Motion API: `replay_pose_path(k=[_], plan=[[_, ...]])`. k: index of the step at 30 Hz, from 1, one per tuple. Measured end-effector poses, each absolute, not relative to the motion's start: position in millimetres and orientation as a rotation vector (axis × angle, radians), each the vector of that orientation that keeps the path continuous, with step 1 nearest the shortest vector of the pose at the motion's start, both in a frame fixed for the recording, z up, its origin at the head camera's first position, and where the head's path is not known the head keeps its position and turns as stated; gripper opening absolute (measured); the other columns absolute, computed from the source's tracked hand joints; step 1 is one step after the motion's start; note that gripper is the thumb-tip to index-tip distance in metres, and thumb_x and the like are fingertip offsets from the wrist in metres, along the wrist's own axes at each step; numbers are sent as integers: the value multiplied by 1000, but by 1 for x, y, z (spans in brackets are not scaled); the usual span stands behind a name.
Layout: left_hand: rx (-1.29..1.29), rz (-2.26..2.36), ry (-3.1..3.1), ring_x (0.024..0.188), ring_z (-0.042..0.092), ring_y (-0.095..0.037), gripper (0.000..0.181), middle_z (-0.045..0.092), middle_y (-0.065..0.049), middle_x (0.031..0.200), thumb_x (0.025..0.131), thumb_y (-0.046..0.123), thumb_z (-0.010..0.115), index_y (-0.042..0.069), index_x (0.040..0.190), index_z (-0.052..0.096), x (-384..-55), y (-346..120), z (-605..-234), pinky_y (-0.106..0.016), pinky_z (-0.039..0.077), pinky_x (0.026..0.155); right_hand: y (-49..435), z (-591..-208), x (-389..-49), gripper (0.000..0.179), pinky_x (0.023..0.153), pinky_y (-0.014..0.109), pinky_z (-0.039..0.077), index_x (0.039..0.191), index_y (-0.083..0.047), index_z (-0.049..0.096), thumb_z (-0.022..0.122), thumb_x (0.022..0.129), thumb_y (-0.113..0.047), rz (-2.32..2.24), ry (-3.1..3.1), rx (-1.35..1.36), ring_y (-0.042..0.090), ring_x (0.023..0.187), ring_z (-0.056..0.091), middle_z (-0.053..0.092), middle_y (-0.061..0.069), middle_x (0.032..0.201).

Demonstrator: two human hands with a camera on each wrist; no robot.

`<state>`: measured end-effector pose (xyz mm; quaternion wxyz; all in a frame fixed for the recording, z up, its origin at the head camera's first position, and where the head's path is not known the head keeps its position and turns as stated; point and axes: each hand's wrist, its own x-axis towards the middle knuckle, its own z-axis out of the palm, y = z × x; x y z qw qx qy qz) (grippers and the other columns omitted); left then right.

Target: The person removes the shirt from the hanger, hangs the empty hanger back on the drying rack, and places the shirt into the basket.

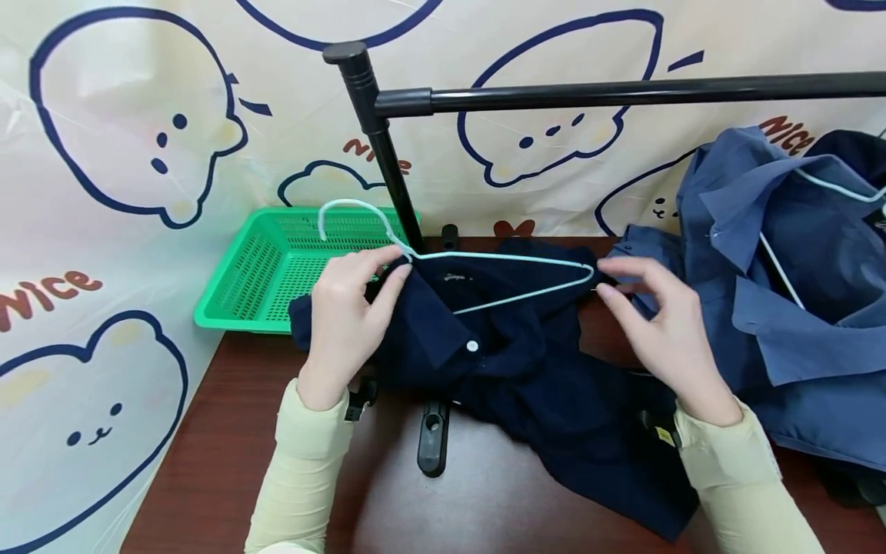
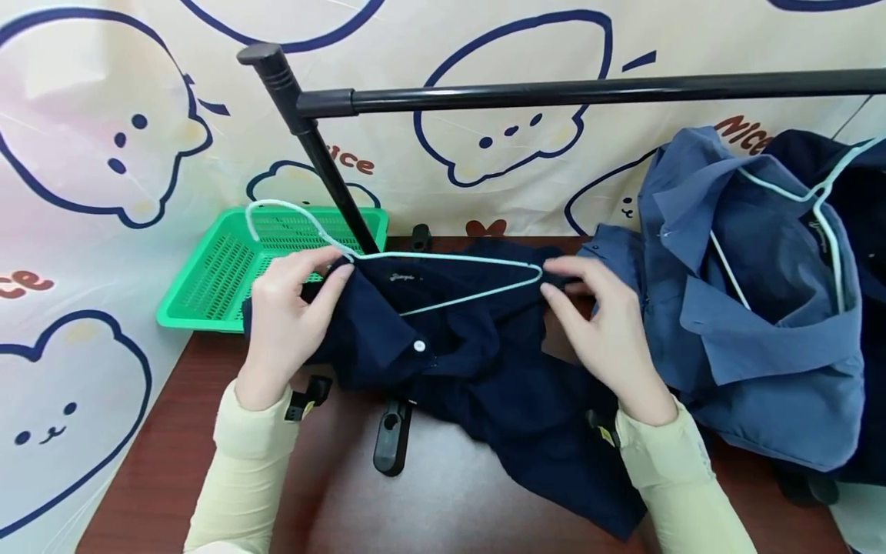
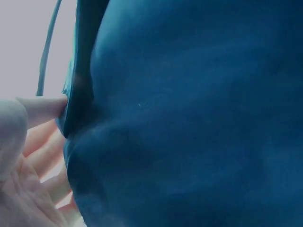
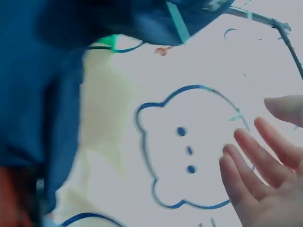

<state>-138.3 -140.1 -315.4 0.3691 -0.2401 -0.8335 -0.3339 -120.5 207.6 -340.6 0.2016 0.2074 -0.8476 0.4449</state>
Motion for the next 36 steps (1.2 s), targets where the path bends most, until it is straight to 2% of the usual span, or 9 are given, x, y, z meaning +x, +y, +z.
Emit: replay_pose_path(k=[2,5,10,15,17,21,27,36], plan=[[-674,-851,-2148,82,58,-18,22,69,-3,97,89,20,66,8,106,71,-136,-135,-316,-34,42,76,198,-324,-118,38,87,24,42,121,-17,64,69,85,-6,1240,-2326,545,15,107,54,60,-6,119],[-756,-840,-2142,86,60,-16,21,69,0,98,88,20,66,9,105,71,-133,-124,-316,-33,42,78,177,-300,-112,38,90,24,40,119,-12,64,70,83,-3,1237,-2307,653,17,110,53,61,-1,120],[-878,-883,-2135,84,59,-13,20,69,4,95,87,21,68,12,105,71,-128,-102,-323,-32,41,77,144,-283,-106,35,86,27,44,112,-2,66,72,78,4,1247,-2261,898,18,103,58,64,6,112],[-951,-1020,-2151,84,56,-9,20,68,8,96,86,21,69,14,105,70,-124,-85,-333,-28,40,75,132,-297,-116,28,68,26,48,104,-10,70,76,78,-5,1183,-2237,940,9,79,60,67,-3,98],[-955,-1064,-2154,84,55,-8,20,67,9,96,86,21,70,15,105,70,-123,-82,-336,-27,40,74,133,-304,-120,24,59,23,45,101,-15,72,76,79,-10,1155,-2241,934,5,68,56,66,-9,91],[-953,-1092,-2143,81,54,-7,20,67,9,94,85,21,71,14,104,69,-122,-79,-340,-26,40,72,136,-311,-122,21,50,20,39,100,-21,72,75,81,-16,1140,-2270,957,1,59,49,62,-16,84],[-973,-1063,-2146,82,55,-9,22,67,8,96,85,21,71,14,105,69,-123,-78,-344,-26,41,73,137,-312,-121,14,50,21,38,95,-19,72,74,81,-17,1062,-2297,916,2,58,46,58,-14,75],[-827,-937,-2247,81,55,-8,24,67,9,97,86,27,69,18,108,69,-128,-95,-352,-28,40,76,167,-296,-118,13,57,18,44,97,-15,73,71,84,-14,1049,-2323,652,3,64,56,67,-11,86]])
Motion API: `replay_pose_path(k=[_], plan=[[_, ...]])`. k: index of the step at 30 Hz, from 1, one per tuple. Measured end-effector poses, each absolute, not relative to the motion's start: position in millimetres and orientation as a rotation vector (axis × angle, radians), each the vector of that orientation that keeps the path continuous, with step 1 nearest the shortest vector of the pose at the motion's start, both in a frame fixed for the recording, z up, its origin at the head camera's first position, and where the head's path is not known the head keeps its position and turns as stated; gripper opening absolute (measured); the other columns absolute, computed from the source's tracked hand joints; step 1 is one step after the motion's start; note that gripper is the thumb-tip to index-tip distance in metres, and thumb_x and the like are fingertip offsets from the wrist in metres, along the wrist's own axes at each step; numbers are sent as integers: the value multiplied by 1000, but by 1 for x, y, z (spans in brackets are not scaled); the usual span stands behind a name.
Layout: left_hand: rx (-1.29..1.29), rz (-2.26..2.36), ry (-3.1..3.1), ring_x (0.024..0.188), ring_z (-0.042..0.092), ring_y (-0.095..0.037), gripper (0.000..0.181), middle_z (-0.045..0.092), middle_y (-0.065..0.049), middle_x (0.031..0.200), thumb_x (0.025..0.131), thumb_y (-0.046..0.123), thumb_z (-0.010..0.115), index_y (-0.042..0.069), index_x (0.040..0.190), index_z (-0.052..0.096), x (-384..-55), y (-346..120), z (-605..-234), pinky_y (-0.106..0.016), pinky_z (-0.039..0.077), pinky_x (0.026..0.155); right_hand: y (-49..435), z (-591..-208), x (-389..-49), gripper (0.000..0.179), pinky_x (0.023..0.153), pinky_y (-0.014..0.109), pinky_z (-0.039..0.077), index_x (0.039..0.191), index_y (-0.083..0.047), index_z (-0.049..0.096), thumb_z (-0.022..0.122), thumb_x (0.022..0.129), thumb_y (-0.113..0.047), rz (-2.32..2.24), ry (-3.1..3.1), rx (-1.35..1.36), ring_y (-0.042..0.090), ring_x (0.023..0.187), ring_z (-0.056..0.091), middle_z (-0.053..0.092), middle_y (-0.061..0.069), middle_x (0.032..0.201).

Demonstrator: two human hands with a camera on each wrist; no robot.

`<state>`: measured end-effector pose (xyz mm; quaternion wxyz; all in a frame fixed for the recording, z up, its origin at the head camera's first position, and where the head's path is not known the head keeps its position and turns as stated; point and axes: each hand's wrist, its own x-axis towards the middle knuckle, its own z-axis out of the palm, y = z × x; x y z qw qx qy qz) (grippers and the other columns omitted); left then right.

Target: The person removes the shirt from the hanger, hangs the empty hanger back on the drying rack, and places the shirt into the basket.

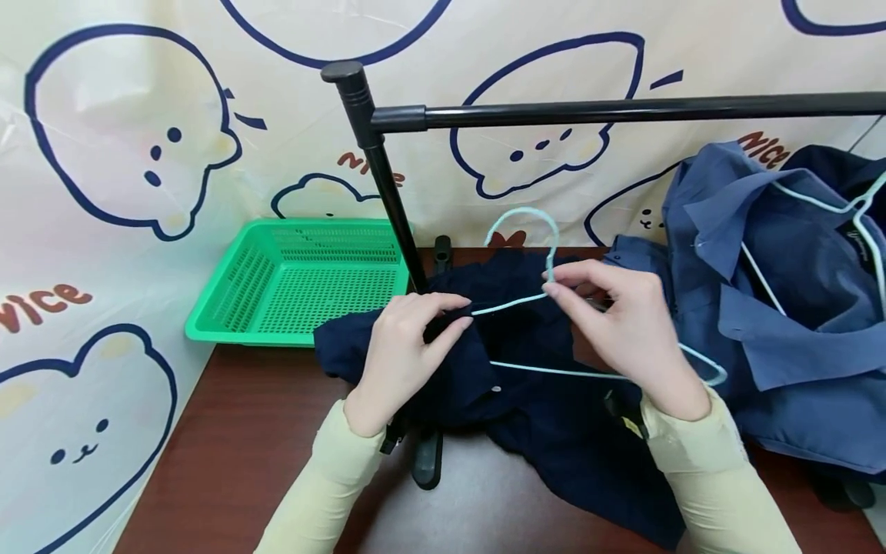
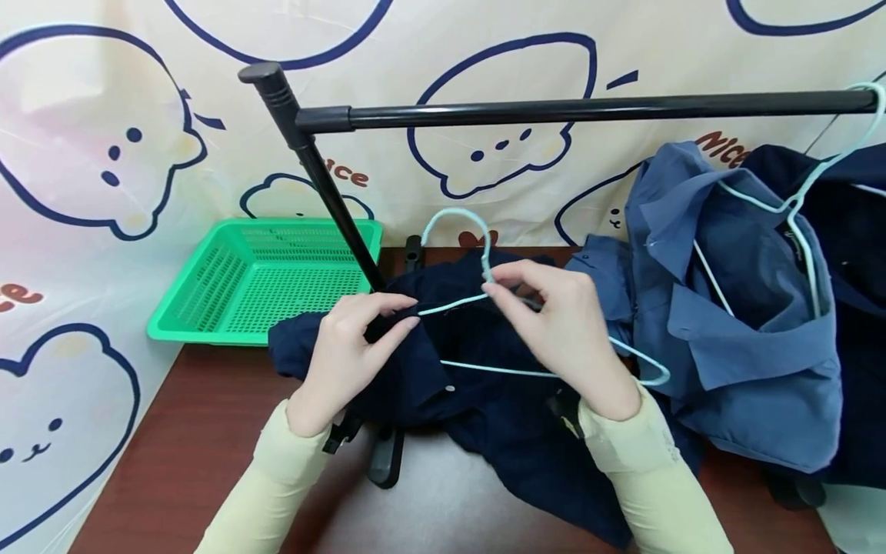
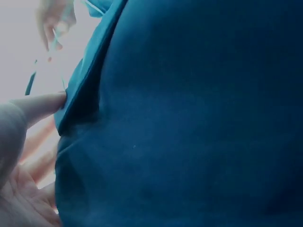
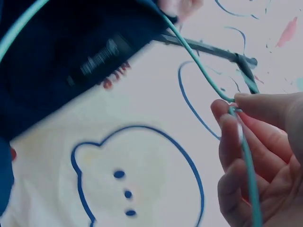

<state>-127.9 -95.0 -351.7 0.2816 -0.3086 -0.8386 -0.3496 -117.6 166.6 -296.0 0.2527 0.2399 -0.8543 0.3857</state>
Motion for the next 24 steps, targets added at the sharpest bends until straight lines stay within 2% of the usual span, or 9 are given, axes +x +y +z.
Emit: replay_pose_path(k=[5,9,11,13,16,19,24], plan=[[-727,-909,-2296,93,57,-11,31,64,8,109,86,26,69,18,116,66,-131,-107,-361,-33,43,82,189,-281,-112,17,59,18,41,99,-15,74,74,82,-15,1005,-2291,463,4,65,54,68,-6,82],[-664,-903,-2366,106,55,-12,46,58,7,122,86,25,69,18,129,56,-131,-116,-367,-36,41,90,206,-267,-104,18,60,16,41,98,-13,75,75,80,-12,1005,-2227,346,4,66,56,70,2,82],[-647,-898,-2396,108,53,-14,50,56,5,125,85,24,70,16,131,52,-131,-120,-370,-38,40,92,214,-260,-101,18,60,15,41,99,-12,75,74,81,-11,990,-2177,295,3,66,57,70,5,83],[-645,-877,-2417,109,52,-16,48,55,3,124,83,23,72,13,127,53,-130,-125,-373,-39,39,93,222,-253,-100,18,62,14,41,100,-11,75,72,82,-11,977,-2114,226,1,66,57,70,8,86],[-656,-823,-2427,112,50,-18,39,56,0,122,80,22,76,12,114,58,-129,-130,-376,-40,36,95,234,-247,-101,19,64,13,41,103,-12,74,69,85,-17,910,-2043,63,-2,66,56,70,3,90],[-673,-774,-2436,115,48,-19,32,57,-1,122,79,22,77,14,107,63,-128,-133,-378,-40,33,97,243,-242,-103,24,66,14,39,108,-16,71,65,88,-26,878,-2002,-144,-5,68,53,68,-5,95],[-707,-711,-2457,117,45,-23,40,55,-4,124,78,30,77,15,114,68,-126,-136,-383,-43,31,97,251,-236,-112,30,69,16,38,116,-22,66,58,91,-37,867,-1962,-337,-9,70,49,65,-10,103]])
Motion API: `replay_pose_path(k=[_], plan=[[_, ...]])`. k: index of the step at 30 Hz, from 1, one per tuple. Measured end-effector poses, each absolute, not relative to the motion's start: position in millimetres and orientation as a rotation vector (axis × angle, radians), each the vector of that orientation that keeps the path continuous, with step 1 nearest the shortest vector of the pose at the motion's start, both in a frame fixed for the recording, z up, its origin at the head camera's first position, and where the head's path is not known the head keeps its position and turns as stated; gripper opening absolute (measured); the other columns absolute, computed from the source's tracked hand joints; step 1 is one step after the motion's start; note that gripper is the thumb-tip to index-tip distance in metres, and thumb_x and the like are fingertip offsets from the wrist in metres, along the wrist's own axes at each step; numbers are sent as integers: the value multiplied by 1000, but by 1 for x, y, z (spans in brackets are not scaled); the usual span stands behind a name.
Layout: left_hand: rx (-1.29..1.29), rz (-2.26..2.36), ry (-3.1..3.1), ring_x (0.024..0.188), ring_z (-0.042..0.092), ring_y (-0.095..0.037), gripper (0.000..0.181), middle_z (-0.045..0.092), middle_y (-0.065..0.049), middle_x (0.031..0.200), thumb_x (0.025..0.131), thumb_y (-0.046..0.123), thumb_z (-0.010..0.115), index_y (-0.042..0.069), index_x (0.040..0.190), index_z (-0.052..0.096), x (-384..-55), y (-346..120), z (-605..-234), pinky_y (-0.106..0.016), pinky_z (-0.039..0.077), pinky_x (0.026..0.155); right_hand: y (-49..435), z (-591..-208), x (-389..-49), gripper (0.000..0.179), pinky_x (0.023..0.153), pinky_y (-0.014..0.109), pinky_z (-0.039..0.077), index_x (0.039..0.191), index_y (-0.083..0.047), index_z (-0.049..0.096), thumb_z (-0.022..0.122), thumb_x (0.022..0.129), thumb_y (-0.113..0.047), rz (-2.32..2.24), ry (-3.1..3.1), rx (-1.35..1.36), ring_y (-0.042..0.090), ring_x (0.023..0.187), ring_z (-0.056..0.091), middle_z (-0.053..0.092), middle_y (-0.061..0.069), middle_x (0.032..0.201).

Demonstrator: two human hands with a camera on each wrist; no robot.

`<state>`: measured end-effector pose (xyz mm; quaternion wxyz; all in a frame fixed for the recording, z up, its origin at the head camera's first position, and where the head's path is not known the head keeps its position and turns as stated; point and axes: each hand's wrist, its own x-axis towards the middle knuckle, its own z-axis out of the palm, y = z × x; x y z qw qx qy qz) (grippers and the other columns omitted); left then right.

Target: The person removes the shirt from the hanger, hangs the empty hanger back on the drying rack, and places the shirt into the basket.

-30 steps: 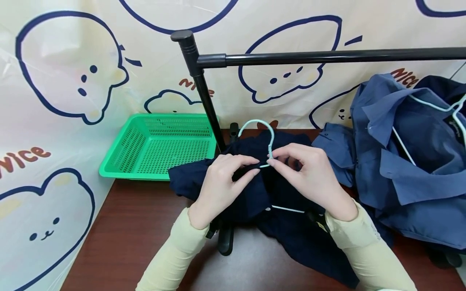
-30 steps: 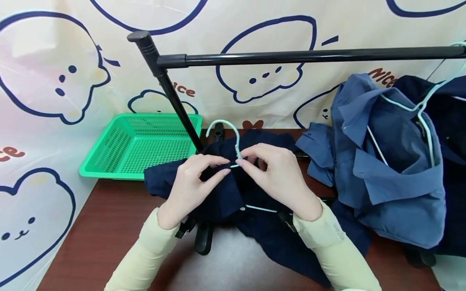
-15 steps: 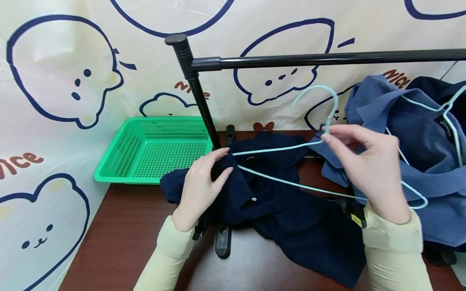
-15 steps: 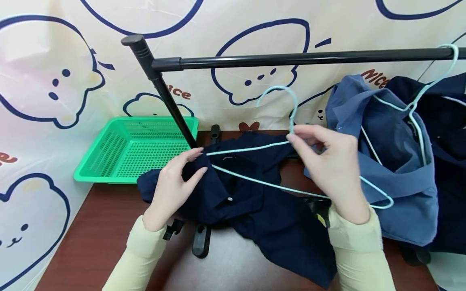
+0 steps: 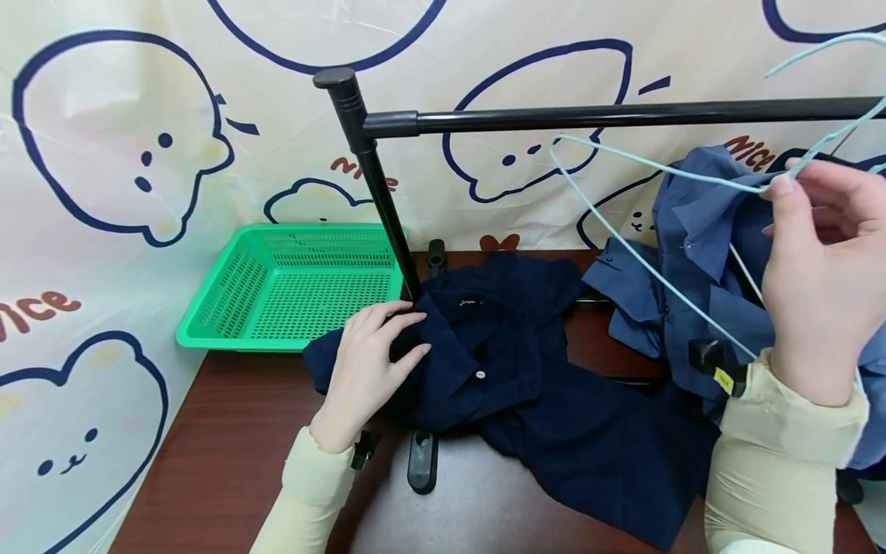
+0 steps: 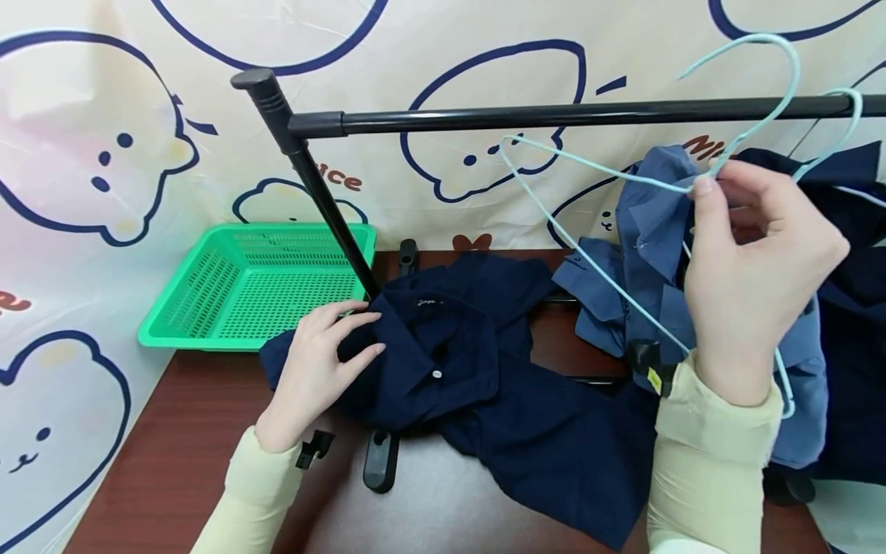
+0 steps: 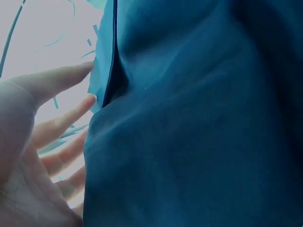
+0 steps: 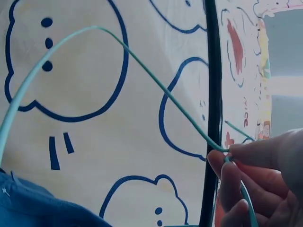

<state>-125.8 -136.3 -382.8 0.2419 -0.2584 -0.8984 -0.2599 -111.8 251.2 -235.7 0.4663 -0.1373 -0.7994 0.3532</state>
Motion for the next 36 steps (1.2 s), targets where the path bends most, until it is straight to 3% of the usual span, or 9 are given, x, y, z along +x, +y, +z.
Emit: replay_pose_path(k=[9,13,15,19,22,25,30,33,36], plan=[[-826,-574,-2596,115,34,-28,82,43,-6,125,68,58,75,12,133,54,-122,-139,-395,-47,25,97,260,-246,-131,32,70,14,37,121,-28,62,49,94,-40,706,-1998,-415,-15,68,40,65,-7,105],[-864,-535,-2667,119,35,-25,90,43,-4,129,65,62,74,14,138,49,-121,-140,-399,-48,19,101,263,-256,-137,31,69,13,35,118,-24,66,50,94,-37,618,-2007,-390,-15,66,36,68,0,102],[-874,-527,-2692,121,34,-24,92,43,-3,132,64,61,76,17,139,47,-120,-140,-401,-47,17,103,263,-260,-137,31,70,13,34,118,-23,66,51,94,-37,601,-2015,-388,-10,68,41,69,2,101],[-887,-535,-2720,126,31,-24,98,39,-3,136,58,59,80,22,141,44,-118,-141,-404,-49,15,104,260,-263,-134,35,85,17,33,127,-23,58,51,95,-35,586,-2033,-359,4,94,54,65,-1,111],[-893,-538,-2733,130,25,-26,106,31,-7,142,53,59,83,23,143,40,-116,-140,-408,-52,15,104,253,-261,-125,45,102,26,20,136,-20,45,54,94,-34,550,-2010,-292,11,122,39,51,-3,131],[-891,-537,-2745,133,17,-31,116,23,-10,146,49,59,85,21,146,34,-114,-138,-411,-55,18,102,236,-259,-117,52,108,31,5,135,-17,44,61,90,-34,551,-1899,-167,13,130,25,36,0,138],[-871,-525,-2766,137,8,-34,123,18,-11,148,47,58,86,19,148,28,-114,-135,-415,-58,24,99,194,-264,-111,58,106,41,14,120,-2,56,68,80,-42,692,-1778,196,24,125,33,45,8,131],[-864,-508,-2775,137,9,-32,124,17,-11,148,48,57,87,18,149,26,-114,-134,-417,-57,25,99,179,-280,-115,68,102,46,21,127,0,53,69,78,-45,749,-1920,449,30,126,34,45,11,136],[-857,-499,-2778,137,13,-30,126,18,-11,149,47,55,88,18,149,24,-114,-132,-420,-55,24,100,178,-309,-129,81,102,53,21,136,-7,47,75,72,-47,772,-2209,704,33,132,26,33,10,146]])
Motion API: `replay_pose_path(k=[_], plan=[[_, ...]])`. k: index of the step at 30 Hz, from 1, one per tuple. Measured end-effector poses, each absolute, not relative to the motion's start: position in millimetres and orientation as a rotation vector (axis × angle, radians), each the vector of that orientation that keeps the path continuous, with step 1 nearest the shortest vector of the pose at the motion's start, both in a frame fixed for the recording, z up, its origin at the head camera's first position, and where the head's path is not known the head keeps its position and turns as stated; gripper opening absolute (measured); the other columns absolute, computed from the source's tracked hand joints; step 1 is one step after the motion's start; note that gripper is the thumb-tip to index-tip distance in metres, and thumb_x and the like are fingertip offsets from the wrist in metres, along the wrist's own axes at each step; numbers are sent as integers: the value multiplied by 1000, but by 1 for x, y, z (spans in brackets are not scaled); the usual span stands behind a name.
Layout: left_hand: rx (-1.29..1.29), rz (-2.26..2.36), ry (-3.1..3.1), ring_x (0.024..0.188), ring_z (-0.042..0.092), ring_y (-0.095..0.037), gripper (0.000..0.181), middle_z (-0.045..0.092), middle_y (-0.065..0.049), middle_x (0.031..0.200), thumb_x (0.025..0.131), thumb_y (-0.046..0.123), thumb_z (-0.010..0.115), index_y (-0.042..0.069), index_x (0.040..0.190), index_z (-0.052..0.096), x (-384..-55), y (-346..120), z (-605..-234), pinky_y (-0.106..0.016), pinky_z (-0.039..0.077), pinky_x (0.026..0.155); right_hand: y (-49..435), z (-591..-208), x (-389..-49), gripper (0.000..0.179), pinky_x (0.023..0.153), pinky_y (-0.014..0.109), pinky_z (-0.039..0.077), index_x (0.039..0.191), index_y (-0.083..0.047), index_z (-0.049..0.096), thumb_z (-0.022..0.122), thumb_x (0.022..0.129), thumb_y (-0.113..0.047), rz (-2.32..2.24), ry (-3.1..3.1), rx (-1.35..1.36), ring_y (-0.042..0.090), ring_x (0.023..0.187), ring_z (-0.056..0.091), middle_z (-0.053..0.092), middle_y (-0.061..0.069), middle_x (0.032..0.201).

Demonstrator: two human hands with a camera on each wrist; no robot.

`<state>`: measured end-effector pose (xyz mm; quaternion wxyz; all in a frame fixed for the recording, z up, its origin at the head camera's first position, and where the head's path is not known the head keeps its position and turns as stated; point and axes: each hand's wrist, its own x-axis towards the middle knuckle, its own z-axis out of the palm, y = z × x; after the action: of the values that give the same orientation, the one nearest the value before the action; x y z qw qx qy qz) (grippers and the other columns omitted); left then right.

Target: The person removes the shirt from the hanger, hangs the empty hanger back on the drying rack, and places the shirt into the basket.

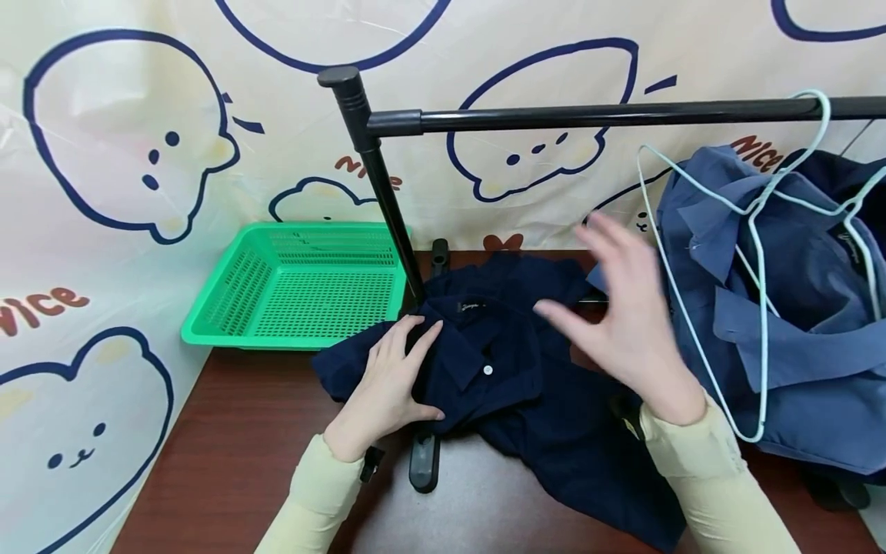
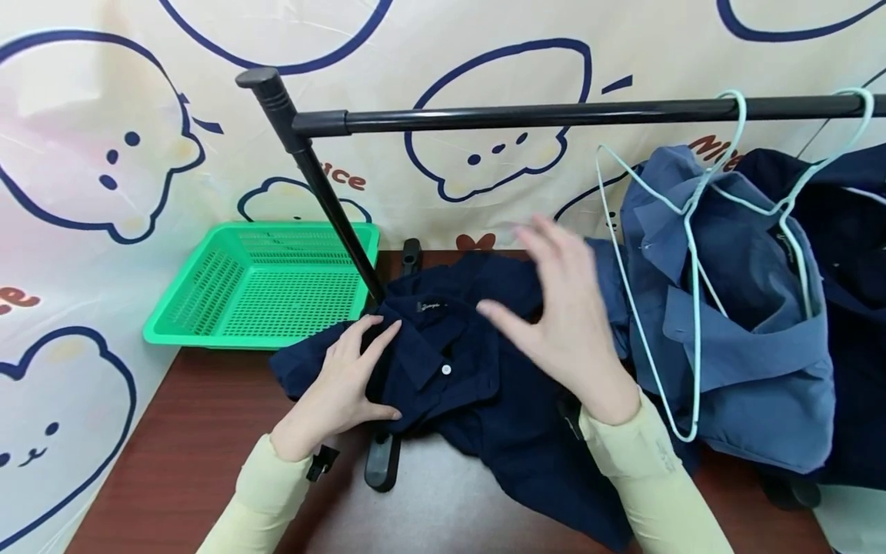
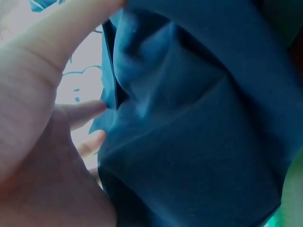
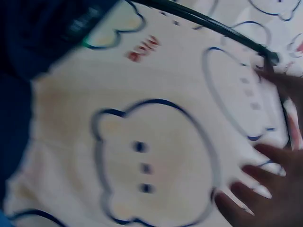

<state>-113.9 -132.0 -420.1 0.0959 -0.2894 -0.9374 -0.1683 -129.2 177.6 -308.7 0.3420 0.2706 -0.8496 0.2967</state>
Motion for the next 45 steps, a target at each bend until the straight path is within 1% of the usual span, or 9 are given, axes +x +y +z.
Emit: replay_pose_path(k=[5,9,15,18,21,28,33,39,45], plan=[[-822,-636,-2832,125,35,-29,129,12,-11,150,47,40,93,15,149,19,-112,-128,-428,-42,37,97,183,-369,-154,119,97,67,19,149,-32,21,84,52,-59,812,-2881,884,35,138,0,0,-1,156],[-761,-785,-2943,119,45,-26,125,2,-12,154,51,29,94,17,148,17,-109,-125,-436,-32,46,87,184,-413,-166,130,95,67,21,149,-39,11,87,45,-58,872,-3193,896,39,137,-4,-9,2,155],[-707,-725,-3056,131,30,-36,118,14,-12,153,56,37,90,21,148,19,-112,-127,-442,-52,30,100,176,-444,-180,130,95,61,29,149,-39,11,89,47,-52,877,-3290,936,39,136,8,-2,9,155],[-679,-721,-3080,128,31,-39,115,15,-8,154,57,38,90,27,148,20,-113,-128,-443,-58,30,95,173,-448,-186,124,98,53,29,150,-34,17,90,51,-45,892,-3276,1027,34,132,24,18,7,153],[-667,-807,-3093,125,35,-38,110,13,-5,154,62,31,89,30,148,20,-114,-128,-443,-54,33,95,171,-448,-190,111,99,42,32,148,-26,27,89,57,-37,982,-3283,1094,23,124,39,37,2,144],[-689,-866,-3038,121,43,-33,97,22,-6,152,70,13,83,31,147,27,-114,-127,-443,-46,37,96,168,-450,-188,66,92,34,42,131,-18,55,82,72,-25,1423,-3194,1161,13,113,51,56,-5,126],[-675,-890,-2975,124,41,-31,103,23,-7,151,69,19,84,34,148,20,-115,-126,-442,-46,38,95,164,-428,-184,33,83,29,47,112,-24,68,75,81,-18,1429,-2878,1136,8,97,59,65,-12,106],[-808,-1157,-2721,135,25,-23,120,13,-3,153,64,37,86,27,151,5,-119,-126,-436,-45,33,101,138,-372,-157,25,81,34,47,109,-15,69,67,86,-5,1786,-2473,1201,20,95,60,66,-2,104],[-1062,-1481,-2352,135,25,-23,97,19,-4,152,82,35,69,12,151,5,-111,-129,-411,-39,24,106,105,-328,-130,29,84,37,46,106,1,68,59,82,15,2066,-2102,1386,29,95,58,66,11,103]])
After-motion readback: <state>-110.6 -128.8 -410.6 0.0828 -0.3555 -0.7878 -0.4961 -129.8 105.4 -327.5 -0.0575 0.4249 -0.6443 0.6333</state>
